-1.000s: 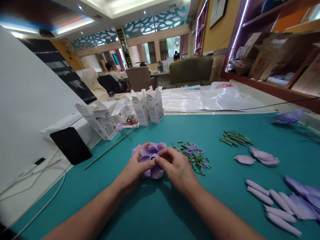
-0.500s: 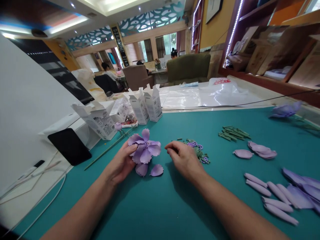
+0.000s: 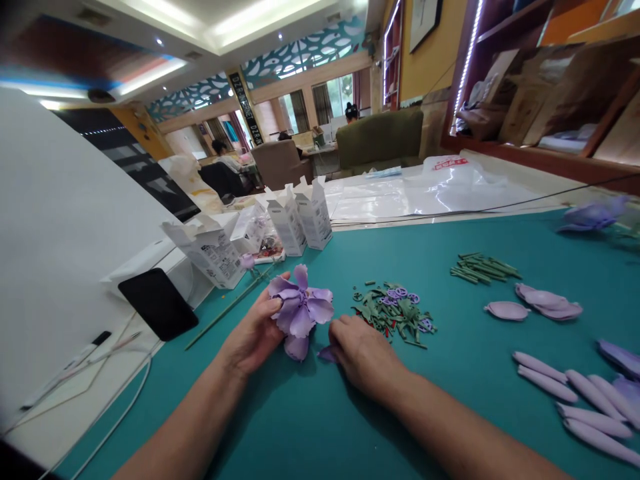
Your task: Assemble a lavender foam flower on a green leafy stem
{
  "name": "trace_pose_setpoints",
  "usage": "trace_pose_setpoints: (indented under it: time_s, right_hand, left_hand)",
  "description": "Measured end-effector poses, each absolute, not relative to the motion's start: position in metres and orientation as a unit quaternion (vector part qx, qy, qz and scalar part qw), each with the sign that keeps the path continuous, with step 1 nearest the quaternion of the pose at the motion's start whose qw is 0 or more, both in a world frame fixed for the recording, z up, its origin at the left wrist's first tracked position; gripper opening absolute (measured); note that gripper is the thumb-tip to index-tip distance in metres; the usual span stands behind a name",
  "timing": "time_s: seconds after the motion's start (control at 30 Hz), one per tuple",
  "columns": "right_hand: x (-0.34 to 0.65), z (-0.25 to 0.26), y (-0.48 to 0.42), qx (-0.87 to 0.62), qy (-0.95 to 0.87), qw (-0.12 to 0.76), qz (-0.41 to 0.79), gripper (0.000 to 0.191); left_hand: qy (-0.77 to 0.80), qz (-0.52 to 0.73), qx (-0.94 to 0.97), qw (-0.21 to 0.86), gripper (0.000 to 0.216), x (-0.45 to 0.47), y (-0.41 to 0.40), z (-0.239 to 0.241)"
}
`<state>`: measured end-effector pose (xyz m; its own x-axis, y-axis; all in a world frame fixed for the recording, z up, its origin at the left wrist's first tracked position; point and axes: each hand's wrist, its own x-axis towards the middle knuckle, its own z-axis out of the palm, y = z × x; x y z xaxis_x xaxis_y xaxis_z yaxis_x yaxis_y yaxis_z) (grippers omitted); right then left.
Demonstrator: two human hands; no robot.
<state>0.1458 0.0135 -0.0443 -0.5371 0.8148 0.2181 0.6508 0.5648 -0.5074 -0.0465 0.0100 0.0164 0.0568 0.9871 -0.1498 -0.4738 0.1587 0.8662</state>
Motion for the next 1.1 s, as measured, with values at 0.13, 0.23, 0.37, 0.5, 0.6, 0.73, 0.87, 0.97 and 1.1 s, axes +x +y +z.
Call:
trace_pose_setpoints:
  time_s: [0.13, 0.23, 0.37, 0.5, 0.6, 0.73, 0.87, 0.97, 1.1]
  right_hand:
    - [0.154, -0.030, 0.020, -0.511, -0.800, 0.221, 0.226, 0.007]
    - [0.161, -0.019, 0.025, -0.550, -0.742, 0.287, 0.256, 0.010]
    - [0.165, -0.010, 0.028, -0.531, -0.691, 0.378, 0.312, 0.014]
    - [0.163, -0.008, 0.024, -0.494, -0.673, 0.423, 0.352, 0.016]
    - [0.159, -0.007, 0.020, -0.465, -0.665, 0.445, 0.380, 0.016]
    - [0.157, -0.007, 0.019, -0.480, -0.650, 0.441, 0.390, 0.020]
    - [0.157, -0.007, 0.018, -0.496, -0.660, 0.432, 0.362, 0.023]
    - [0.157, -0.006, 0.018, -0.486, -0.669, 0.426, 0.368, 0.021]
    - [0.158, -0.005, 0.019, -0.497, -0.691, 0.417, 0.318, 0.018]
  left_hand:
    - [0.406, 0.565, 0.319, 0.644, 0.064, -0.047, 0.011, 0.017]
    - [0.416, 0.565, 0.321, 0.637, 0.066, -0.046, 0.012, 0.017]
    - [0.422, 0.557, 0.327, 0.636, 0.069, -0.045, 0.012, 0.015]
    - [0.425, 0.546, 0.333, 0.641, 0.073, -0.043, 0.012, 0.011]
    - [0.434, 0.538, 0.337, 0.639, 0.075, -0.040, 0.011, 0.010]
    - [0.450, 0.526, 0.339, 0.637, 0.075, -0.036, 0.009, 0.010]
    - [0.456, 0.517, 0.344, 0.637, 0.076, -0.033, 0.008, 0.009]
    - [0.457, 0.516, 0.347, 0.636, 0.077, -0.033, 0.008, 0.009]
    - [0.456, 0.518, 0.349, 0.634, 0.080, -0.034, 0.007, 0.011]
